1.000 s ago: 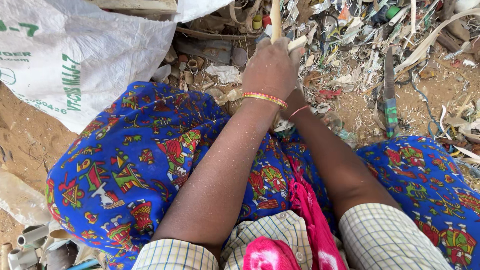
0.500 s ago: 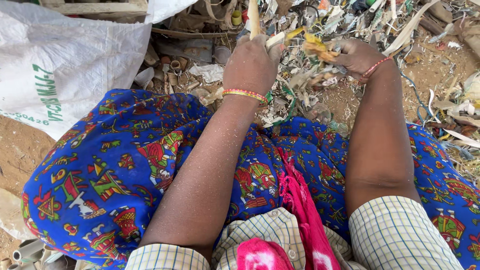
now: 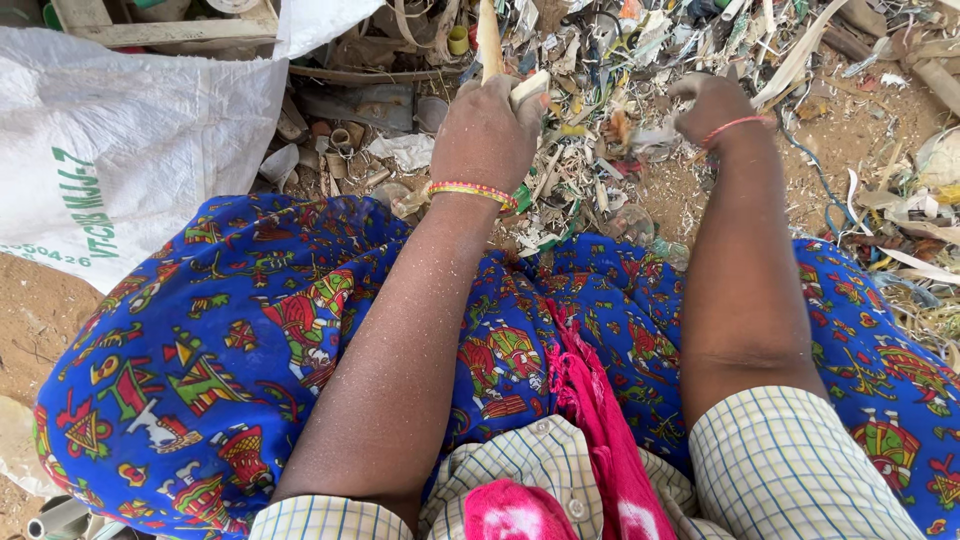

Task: The person sorts through a pile of construction and plastic debris by hand, picking up various plastic pieces, small components, and tape rolls, and placing some items into a white bag.

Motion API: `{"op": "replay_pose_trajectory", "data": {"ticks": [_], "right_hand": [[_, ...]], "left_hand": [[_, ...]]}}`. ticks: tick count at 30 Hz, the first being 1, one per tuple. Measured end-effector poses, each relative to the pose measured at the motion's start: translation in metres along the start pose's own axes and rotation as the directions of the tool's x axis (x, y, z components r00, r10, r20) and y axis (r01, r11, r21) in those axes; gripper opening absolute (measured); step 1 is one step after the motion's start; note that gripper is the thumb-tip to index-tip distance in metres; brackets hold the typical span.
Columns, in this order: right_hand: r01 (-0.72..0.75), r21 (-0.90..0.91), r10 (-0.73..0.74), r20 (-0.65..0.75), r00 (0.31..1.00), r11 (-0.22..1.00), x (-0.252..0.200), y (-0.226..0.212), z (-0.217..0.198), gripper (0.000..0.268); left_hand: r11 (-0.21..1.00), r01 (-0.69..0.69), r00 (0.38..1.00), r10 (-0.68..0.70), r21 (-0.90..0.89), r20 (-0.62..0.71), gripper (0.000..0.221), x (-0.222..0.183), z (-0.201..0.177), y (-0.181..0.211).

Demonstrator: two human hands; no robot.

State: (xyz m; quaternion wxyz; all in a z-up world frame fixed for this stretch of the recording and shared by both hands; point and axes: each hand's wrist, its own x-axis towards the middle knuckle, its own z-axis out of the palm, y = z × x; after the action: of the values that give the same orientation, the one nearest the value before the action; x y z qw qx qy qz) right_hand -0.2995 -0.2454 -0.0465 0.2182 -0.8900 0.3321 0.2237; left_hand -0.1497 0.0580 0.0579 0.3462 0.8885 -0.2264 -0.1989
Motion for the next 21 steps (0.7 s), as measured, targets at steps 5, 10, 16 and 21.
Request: {"op": "replay_pose_trajectory", "data": {"ticks": [5, 10, 16, 21], "right_hand": [[0.247, 0.128, -0.219, -0.197, 0.956, 0.961, 0.03, -0.05, 0.084, 0.028], [0.238, -0.335, -0.296, -0.131, 0.946, 0.911, 0.036, -0.1, 0.166, 0.024], [0.673, -0.196, -0.638, -0.58, 0.506, 0.713, 0.054, -0.066, 0.098, 0.011], [0.082, 0.749, -0.35, 0.208, 0.913, 0.658, 0.002, -0.079, 0.001, 0.028]], "left_hand": [[0.997, -0.055, 0.997, 0.052, -0.045, -0.064, 0.041, -0.002, 0.007, -0.002], [0.998, -0.056, 0.998, 0.055, -0.038, -0.032, 0.036, 0.0, 0.006, -0.009], [0.996, -0.034, 0.999, 0.034, -0.086, 0.004, 0.035, 0.003, 0.017, -0.015], [0.989, -0.023, 0.996, 0.01, -0.143, -0.09, 0.035, 0.008, 0.032, -0.016]]}}
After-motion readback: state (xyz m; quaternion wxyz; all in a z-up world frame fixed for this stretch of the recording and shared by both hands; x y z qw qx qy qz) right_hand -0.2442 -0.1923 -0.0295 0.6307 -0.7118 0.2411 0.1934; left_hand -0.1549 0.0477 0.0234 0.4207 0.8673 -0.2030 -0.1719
